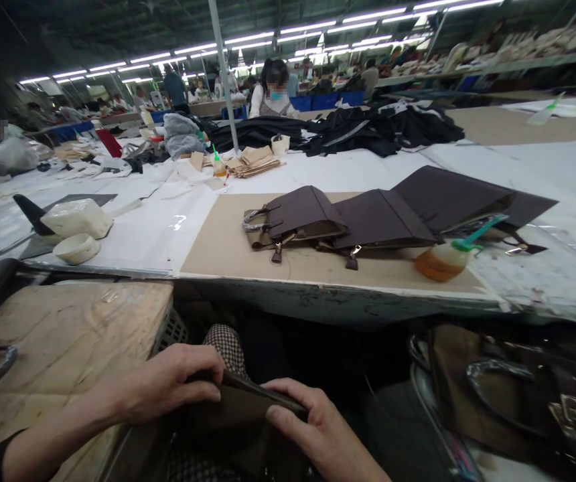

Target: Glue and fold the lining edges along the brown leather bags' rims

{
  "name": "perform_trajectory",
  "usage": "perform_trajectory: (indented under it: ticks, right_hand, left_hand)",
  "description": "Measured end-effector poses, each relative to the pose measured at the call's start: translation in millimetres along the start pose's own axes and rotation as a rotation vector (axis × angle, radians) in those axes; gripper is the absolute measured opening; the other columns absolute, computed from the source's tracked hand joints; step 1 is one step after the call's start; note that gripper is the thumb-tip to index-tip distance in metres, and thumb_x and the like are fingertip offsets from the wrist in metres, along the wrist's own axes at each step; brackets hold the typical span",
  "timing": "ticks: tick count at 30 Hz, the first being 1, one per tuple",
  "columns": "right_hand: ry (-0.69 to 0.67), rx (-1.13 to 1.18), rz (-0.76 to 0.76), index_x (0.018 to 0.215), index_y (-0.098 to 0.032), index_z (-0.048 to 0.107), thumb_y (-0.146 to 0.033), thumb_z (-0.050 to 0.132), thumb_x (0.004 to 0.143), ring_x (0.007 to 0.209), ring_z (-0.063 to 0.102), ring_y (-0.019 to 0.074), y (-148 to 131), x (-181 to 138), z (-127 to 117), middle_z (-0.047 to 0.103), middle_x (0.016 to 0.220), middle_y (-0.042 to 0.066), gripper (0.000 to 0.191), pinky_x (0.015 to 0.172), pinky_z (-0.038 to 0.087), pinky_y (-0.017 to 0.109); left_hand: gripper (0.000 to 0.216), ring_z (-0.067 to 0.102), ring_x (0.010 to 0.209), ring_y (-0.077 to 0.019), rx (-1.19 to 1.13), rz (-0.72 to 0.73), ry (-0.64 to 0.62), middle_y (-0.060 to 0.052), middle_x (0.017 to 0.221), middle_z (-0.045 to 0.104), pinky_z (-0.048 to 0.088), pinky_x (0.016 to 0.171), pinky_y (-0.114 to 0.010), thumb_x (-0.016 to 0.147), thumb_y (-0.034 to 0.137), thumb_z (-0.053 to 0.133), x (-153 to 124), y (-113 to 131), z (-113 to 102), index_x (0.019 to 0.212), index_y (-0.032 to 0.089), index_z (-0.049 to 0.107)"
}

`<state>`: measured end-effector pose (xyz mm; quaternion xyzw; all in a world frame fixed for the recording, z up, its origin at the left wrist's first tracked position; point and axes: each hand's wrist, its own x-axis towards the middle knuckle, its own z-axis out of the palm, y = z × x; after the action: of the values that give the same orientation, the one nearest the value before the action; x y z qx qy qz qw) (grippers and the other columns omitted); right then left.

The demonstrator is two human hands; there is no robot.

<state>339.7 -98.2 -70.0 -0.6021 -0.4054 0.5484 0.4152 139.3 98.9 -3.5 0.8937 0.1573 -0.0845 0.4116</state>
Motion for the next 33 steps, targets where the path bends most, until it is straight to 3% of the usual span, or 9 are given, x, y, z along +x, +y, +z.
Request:
perform_trajectory:
  ticks: [6, 13, 17, 20, 24, 28, 33]
  right_hand:
    - [0.09, 0.017, 0.016, 0.117, -0.025, 0.072, -0.044, 0.065, 0.088, 0.093, 0.067, 0.0242, 3, 2, 0, 0.076, 0.1, 0.001, 0.035, 0.082, 0.052, 0.029]
    - [0.146, 0.049, 0.024, 0.114, -0.024, 0.073, -0.042, 0.066, 0.089, 0.099, 0.068, 0.0246, 9, 5, -1, 0.076, 0.106, 0.002, 0.032, 0.085, 0.053, 0.03]
    - [0.192, 0.041, 0.014, 0.121, -0.026, 0.066, -0.037, 0.067, 0.088, 0.108, 0.066, 0.0238, 14, 7, 0, 0.073, 0.114, 0.003, 0.035, 0.095, 0.052, 0.032]
    - [0.3, -0.153, -0.151, 0.124, -0.028, 0.06, -0.03, 0.063, 0.091, 0.118, 0.061, 0.0232, 19, 8, 1, 0.064, 0.129, 0.005, 0.033, 0.103, 0.048, 0.036]
    - [0.382, -0.612, -0.469, 0.119, -0.025, 0.06, -0.014, 0.051, 0.094, 0.123, 0.053, 0.0256, 17, 8, 4, 0.055, 0.135, 0.011, 0.029, 0.1, 0.049, 0.043]
    - [0.325, -0.87, -0.638, 0.116, -0.021, 0.062, -0.007, 0.048, 0.09, 0.113, 0.054, 0.0289, -2, 7, 14, 0.06, 0.123, 0.013, 0.033, 0.091, 0.05, 0.047]
    - [0.02, -0.898, -0.559, 0.116, -0.022, 0.061, -0.005, 0.048, 0.086, 0.09, 0.062, 0.0216, -32, 19, 23, 0.066, 0.105, 0.005, 0.037, 0.073, 0.052, 0.034]
  left_hand:
    - [0.015, 0.061, 0.098, -0.0122, -0.107, 0.069, 0.032, 0.005, 0.111, 0.065, 0.042, 0.085, -0.018, 0.087, 0.026, 0.072, 3, -4, 6, 0.076, 0.02, 0.063]
    - [0.013, 0.06, 0.083, -0.0121, -0.073, -0.074, 0.105, 0.005, 0.091, 0.067, 0.042, 0.074, -0.02, 0.088, 0.025, 0.069, 12, -7, 12, 0.078, 0.02, 0.062]
    - [0.015, 0.061, 0.092, -0.013, -0.096, -0.038, 0.073, 0.005, 0.103, 0.067, 0.043, 0.081, -0.02, 0.087, 0.025, 0.07, 11, -6, 11, 0.074, 0.02, 0.064]
    - [0.011, 0.06, 0.108, -0.016, -0.129, -0.011, 0.009, 0.004, 0.125, 0.062, 0.042, 0.093, -0.022, 0.086, 0.026, 0.071, 10, -5, 9, 0.076, 0.022, 0.069]
    - [0.008, 0.051, 0.128, -0.0234, -0.13, -0.022, -0.044, 0.002, 0.148, 0.047, 0.037, 0.108, -0.032, 0.083, 0.029, 0.074, 10, -6, 10, 0.078, 0.024, 0.074]
    - [0.012, 0.036, 0.139, -0.0287, -0.065, 0.044, 0.007, 0.002, 0.154, 0.039, 0.029, 0.115, -0.041, 0.076, 0.03, 0.081, 9, -9, 11, 0.073, 0.022, 0.073]
    - [0.015, 0.037, 0.137, -0.0275, -0.067, 0.089, 0.086, 0.0, 0.15, 0.044, 0.033, 0.112, -0.041, 0.073, 0.026, 0.083, 7, -7, 12, 0.07, 0.02, 0.07]
